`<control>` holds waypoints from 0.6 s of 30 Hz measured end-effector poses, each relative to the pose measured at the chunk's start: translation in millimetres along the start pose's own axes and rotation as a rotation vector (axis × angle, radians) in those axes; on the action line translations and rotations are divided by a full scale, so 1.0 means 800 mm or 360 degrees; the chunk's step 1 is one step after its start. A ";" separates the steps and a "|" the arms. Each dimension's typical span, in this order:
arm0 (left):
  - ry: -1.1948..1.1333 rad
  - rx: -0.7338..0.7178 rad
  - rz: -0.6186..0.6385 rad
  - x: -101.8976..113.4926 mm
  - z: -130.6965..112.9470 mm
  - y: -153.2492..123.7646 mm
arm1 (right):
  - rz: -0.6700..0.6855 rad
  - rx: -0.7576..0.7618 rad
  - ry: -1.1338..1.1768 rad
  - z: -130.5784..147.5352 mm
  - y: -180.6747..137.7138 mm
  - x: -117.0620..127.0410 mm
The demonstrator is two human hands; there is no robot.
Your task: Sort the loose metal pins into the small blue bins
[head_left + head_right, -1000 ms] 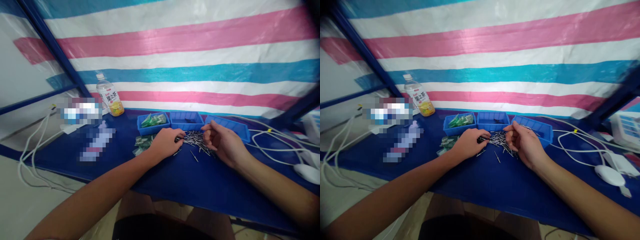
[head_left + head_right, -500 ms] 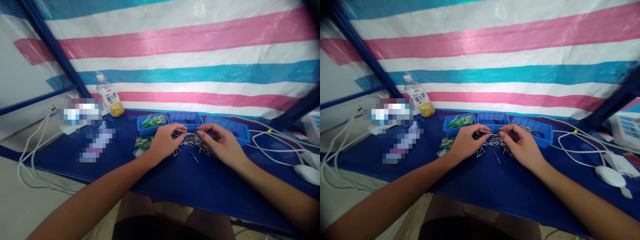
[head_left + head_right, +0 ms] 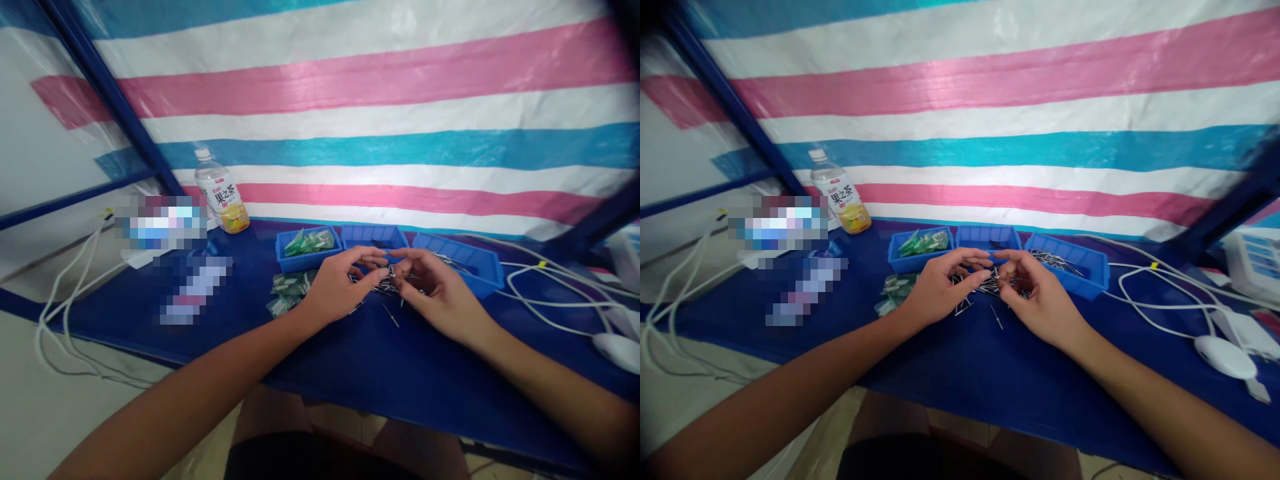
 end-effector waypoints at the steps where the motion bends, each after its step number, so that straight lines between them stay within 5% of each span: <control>1: 0.0037 0.0010 0.0005 0.000 -0.001 -0.001 | -0.0015 0.0010 -0.0033 0.001 -0.001 0.002; 11: -0.0011 0.0116 0.0393 -0.011 0.002 -0.008 | -0.0209 -0.0035 0.0022 0.000 0.001 0.006; 18: -0.0163 0.0123 0.0352 -0.013 0.007 -0.007 | -0.0162 0.0065 -0.0317 0.007 -0.002 0.004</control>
Point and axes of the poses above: each hand's wrist, its own y-axis towards the middle knuckle, its own x-axis out of the back of the hand, z = x × y, the point moved 2 cm from there along y, towards the middle knuckle, and after that the axes turned 4 degrees about y, right-handed, at the moved point
